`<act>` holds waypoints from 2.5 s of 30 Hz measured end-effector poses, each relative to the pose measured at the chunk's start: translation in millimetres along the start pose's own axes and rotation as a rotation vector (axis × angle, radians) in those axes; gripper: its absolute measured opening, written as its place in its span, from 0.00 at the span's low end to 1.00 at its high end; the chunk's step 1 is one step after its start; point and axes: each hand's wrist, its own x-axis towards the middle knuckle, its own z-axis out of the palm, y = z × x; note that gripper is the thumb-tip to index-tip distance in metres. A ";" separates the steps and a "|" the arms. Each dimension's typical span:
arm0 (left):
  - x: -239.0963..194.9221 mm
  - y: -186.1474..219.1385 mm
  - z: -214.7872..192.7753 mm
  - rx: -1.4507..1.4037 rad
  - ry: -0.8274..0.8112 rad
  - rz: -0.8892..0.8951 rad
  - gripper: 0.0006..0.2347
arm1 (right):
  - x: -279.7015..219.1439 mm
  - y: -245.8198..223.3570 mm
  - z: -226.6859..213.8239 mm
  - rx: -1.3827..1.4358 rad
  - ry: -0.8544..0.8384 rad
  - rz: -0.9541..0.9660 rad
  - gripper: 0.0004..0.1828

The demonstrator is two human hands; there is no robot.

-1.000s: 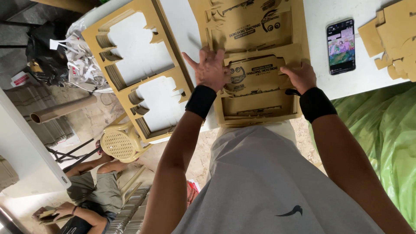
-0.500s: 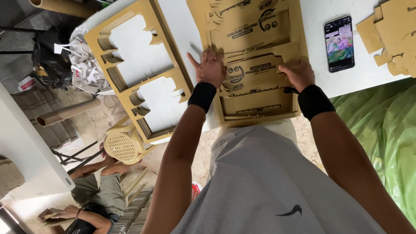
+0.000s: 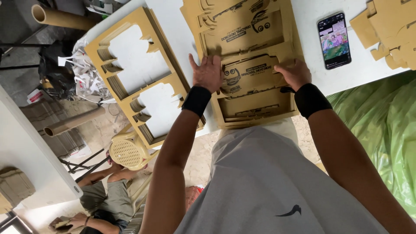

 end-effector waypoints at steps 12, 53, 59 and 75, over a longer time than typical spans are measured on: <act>11.3 -6.4 18.8 -0.030 0.161 -0.015 0.10 | 1.7 1.9 0.3 0.001 -0.006 -0.006 0.58; 20.5 -11.8 -11.0 -0.074 0.109 0.033 0.15 | -6.1 -1.5 -4.1 0.052 -0.028 -0.025 0.54; 9.2 -6.0 -30.0 -0.160 0.232 0.042 0.17 | -0.4 18.8 5.1 0.064 0.033 -0.080 0.51; -5.4 5.4 -65.7 -0.039 0.327 0.106 0.20 | 39.7 -37.1 -0.9 -0.481 0.309 -0.670 0.15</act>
